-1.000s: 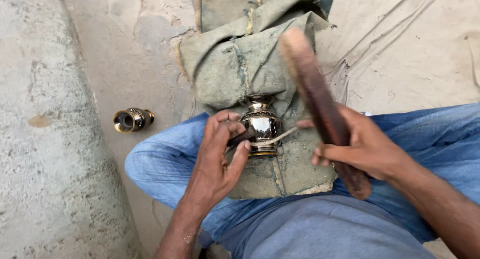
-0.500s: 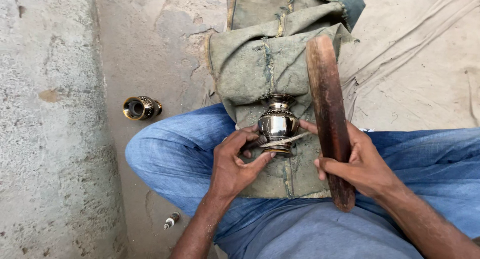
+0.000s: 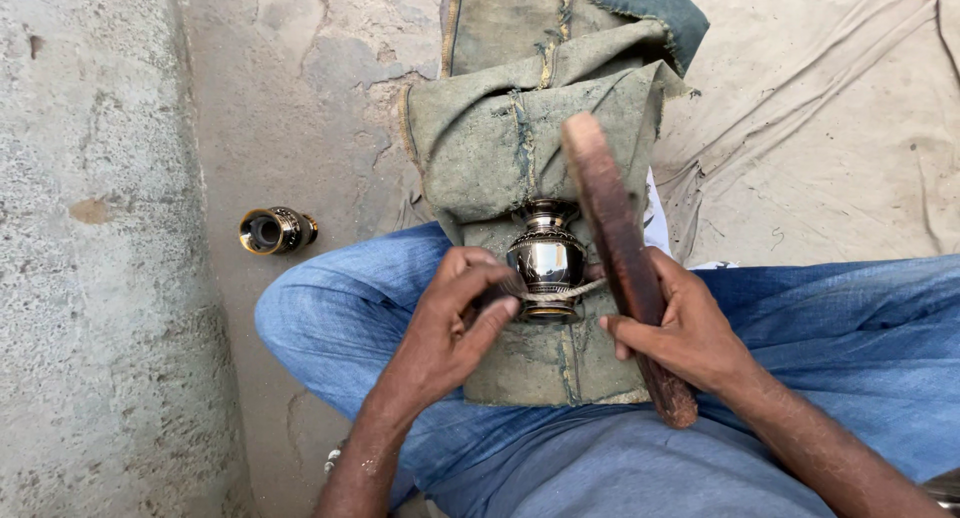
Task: The person sits cross-legged and uses a wooden mallet to repeatedly strike a small metal vessel held in the left hand. The vessel rests on a cloth pad on the lap, and the person rotates it slightly between strikes.
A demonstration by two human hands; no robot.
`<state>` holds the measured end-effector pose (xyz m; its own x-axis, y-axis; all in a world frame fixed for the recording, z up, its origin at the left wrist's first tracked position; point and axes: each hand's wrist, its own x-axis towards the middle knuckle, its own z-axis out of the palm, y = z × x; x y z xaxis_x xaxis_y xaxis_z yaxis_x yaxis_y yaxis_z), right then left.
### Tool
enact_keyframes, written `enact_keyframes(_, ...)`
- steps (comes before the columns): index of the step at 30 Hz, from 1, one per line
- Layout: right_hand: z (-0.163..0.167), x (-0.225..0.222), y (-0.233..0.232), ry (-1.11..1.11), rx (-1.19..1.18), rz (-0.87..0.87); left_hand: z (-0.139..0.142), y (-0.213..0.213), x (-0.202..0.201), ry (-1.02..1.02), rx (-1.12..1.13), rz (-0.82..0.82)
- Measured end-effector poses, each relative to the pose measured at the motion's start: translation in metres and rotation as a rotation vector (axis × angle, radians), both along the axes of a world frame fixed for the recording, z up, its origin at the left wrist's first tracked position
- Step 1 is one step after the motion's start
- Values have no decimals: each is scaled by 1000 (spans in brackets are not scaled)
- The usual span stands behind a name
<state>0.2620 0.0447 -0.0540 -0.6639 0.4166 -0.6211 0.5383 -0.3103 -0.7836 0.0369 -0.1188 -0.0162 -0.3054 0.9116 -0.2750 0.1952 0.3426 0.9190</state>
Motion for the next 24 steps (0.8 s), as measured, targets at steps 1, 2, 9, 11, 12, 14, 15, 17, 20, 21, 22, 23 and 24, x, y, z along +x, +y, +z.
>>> enact_keyframes(1,2,-2,1,60,-10,-47,3,1,-2,124,0,25)
enact_keyframes(2,3,-3,2,118,-21,-94,6,2,-3,247,-2,51)
enact_keyframes(9,9,-1,11,101,-134,-206,13,17,-16,284,232,171)
enact_keyframes(11,9,0,12,125,-106,-216,7,31,-21,71,146,224)
enact_keyframes(12,10,2,13,137,-92,-220,3,39,-24,-37,103,251)
enact_keyframes(14,16,6,17,55,-19,-218,-7,56,-28,-235,76,237)
enact_keyframes(15,20,9,20,11,18,-220,-11,62,-30,-337,62,227)
enact_keyframes(17,32,20,32,-77,188,-175,-17,72,-33,-244,112,128)
enact_keyframes(20,51,45,50,-106,443,-145,-19,82,-37,-94,206,-37)
enact_keyframes(21,55,52,55,-100,527,-139,-19,86,-39,-44,237,-93)
enact_keyframes(22,57,57,60,-20,497,-99,-18,90,-41,-46,197,-135)
enact_keyframes(23,59,62,65,63,466,-59,-16,94,-43,-45,157,-178)
enact_keyframes(24,60,65,67,55,452,-29,-14,97,-45,-42,119,-221)
